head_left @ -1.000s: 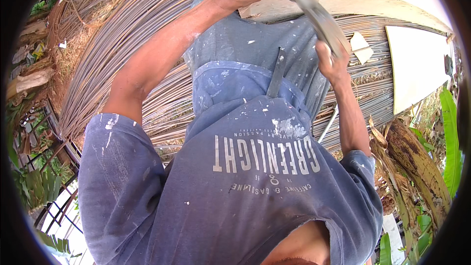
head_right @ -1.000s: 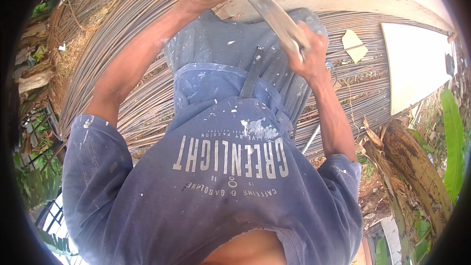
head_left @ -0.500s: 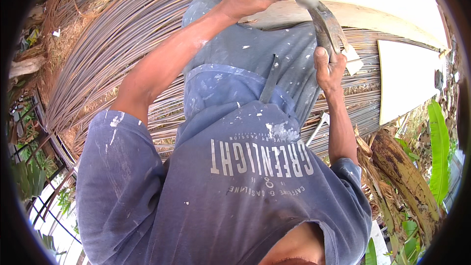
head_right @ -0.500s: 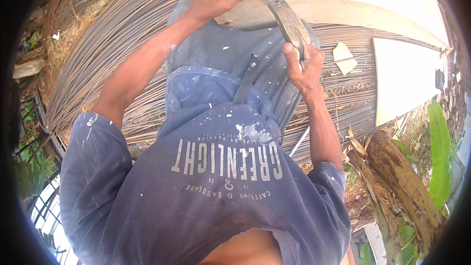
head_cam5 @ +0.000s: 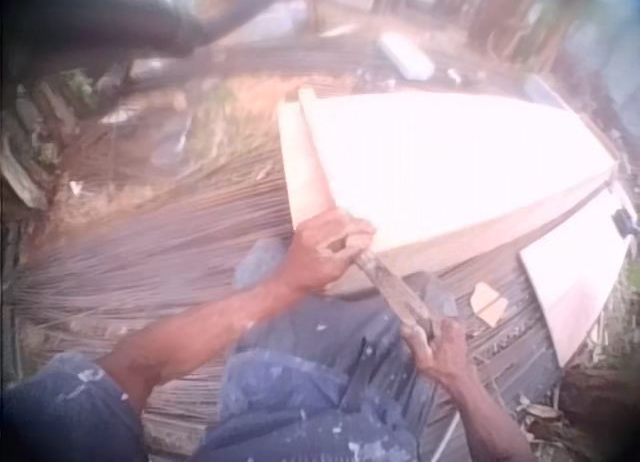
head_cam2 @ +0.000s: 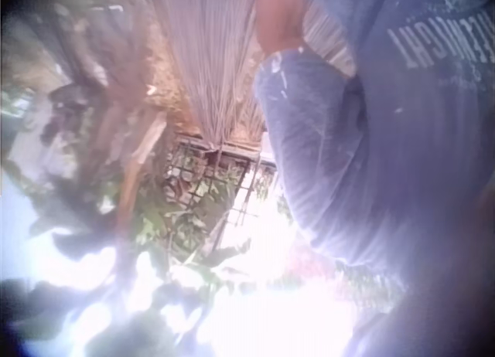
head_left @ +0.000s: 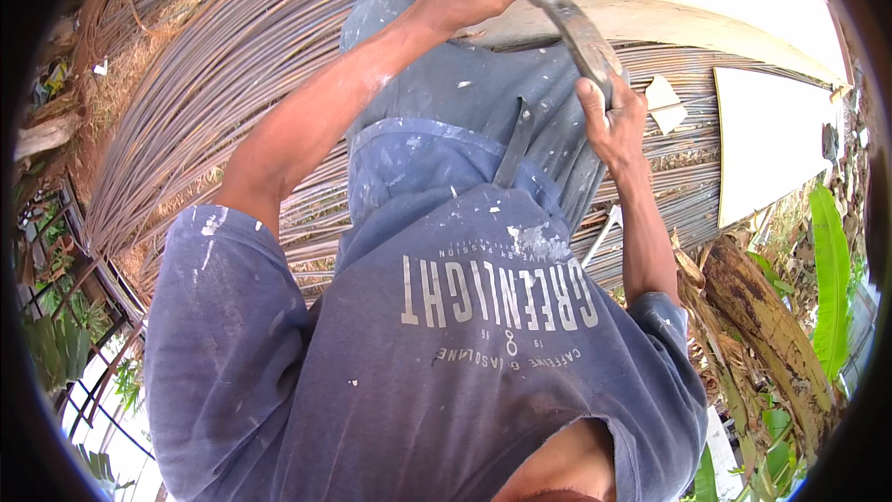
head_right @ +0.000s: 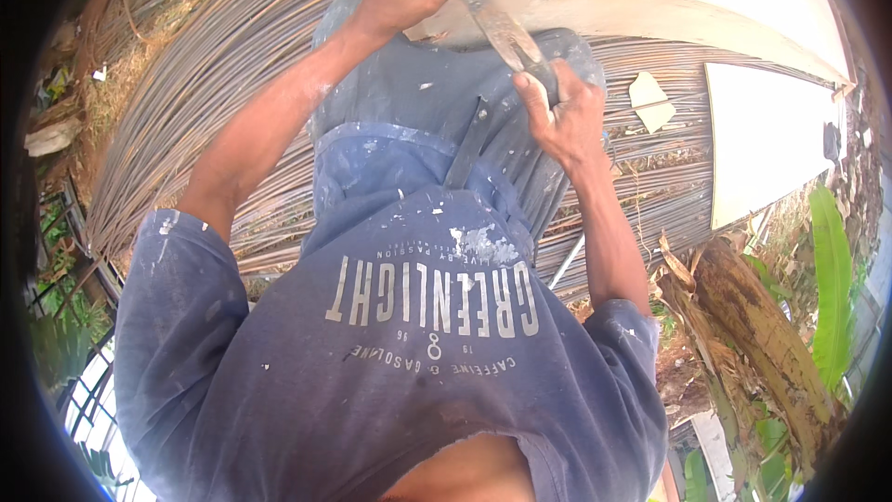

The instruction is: The person measures a large pink board with a tape measure, marks it with a pencil, and then uses a hammer to attach a wooden strip to the board. The person also handles a small bag and a piece of wood during the process.

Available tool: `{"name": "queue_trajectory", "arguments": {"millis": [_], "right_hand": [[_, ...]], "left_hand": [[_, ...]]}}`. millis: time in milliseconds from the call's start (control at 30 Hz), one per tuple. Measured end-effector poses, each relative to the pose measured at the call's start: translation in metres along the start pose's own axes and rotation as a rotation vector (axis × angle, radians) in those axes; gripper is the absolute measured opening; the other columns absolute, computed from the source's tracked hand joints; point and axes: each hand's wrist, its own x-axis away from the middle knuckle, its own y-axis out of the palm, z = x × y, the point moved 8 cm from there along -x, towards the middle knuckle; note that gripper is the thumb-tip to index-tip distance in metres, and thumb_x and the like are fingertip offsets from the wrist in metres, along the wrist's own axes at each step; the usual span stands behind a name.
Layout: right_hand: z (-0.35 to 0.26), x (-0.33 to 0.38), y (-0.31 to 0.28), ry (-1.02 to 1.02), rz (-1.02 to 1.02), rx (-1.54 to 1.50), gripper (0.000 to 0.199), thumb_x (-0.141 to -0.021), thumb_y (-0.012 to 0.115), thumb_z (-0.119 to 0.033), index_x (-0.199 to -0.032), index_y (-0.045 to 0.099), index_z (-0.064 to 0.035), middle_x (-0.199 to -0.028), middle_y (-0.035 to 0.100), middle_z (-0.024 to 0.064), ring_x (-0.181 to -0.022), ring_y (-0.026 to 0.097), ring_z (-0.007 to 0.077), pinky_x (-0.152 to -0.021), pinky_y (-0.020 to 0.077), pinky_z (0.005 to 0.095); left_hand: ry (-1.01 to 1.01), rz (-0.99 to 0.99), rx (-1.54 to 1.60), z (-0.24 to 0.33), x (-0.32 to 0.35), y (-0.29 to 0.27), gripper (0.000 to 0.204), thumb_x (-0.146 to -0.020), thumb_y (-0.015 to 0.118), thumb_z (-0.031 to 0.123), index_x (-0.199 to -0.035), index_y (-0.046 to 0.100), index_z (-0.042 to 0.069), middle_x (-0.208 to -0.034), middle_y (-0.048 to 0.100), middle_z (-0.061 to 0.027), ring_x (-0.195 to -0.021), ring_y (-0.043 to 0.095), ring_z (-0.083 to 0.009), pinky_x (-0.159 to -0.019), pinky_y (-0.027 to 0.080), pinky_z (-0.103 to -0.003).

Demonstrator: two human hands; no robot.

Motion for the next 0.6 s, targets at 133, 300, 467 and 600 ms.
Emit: {"name": "queue_trajectory", "arguments": {"millis": [133,300,467,600], "right_hand": [[-0.006,0.007,-0.011,-0.143,0.090,-0.081,0.023,-0.085,0.065,-0.024,-0.091,0.067,-0.0012,-0.066,0.062,0.0118,-0.052,0.060,0.0225,-0.051,0.0454,0.0327],[0.035,0.030,-0.023,-0.048,0.135,-0.199,0.039,-0.094,0.058,-0.039,-0.085,0.062,-0.0010,-0.065,0.058,0.0081,-0.053,0.055,0.0186,-0.049,0.0400,0.0306],[0.063,0.057,-0.023,0.320,0.168,-0.277,0.063,-0.097,0.042,-0.063,-0.069,0.049,-0.0065,-0.055,0.046,0.0010,-0.052,0.043,0.0096,-0.050,0.0317,0.0265],[0.082,0.081,-0.014,0.486,0.176,-0.369,0.052,-0.098,0.050,-0.053,-0.074,0.051,-0.0068,-0.057,0.046,-0.0014,-0.052,0.043,0.0077,-0.049,0.0323,0.0250]], "left_hand": [[-0.062,-0.007,0.035,-0.002,-0.001,0.003,0.026,-0.075,0.071,0.003,-0.101,0.072,0.004,-0.083,0.067,-0.0115,-0.068,0.062,-0.0240,-0.061,0.050,-0.031],[-0.006,-0.136,-0.107,0.007,-0.009,-0.008,0.026,-0.078,0.077,0.014,-0.103,0.074,0.007,-0.086,0.070,-0.0059,-0.074,0.064,-0.0164,-0.071,0.052,-0.027],[-0.688,0.329,0.371,-0.036,0.015,-0.053,0.019,-0.094,0.062,0.016,-0.105,0.069,0.002,-0.077,0.068,-0.0062,-0.051,0.048,-0.0083,-0.045,0.041,-0.025],[-1.351,0.690,0.573,-0.096,0.056,-0.076,0.026,-0.102,0.049,0.023,-0.106,0.061,0.000,-0.067,0.045,0.0015,-0.048,0.030,-0.0047,-0.041,0.026,-0.022]]}}
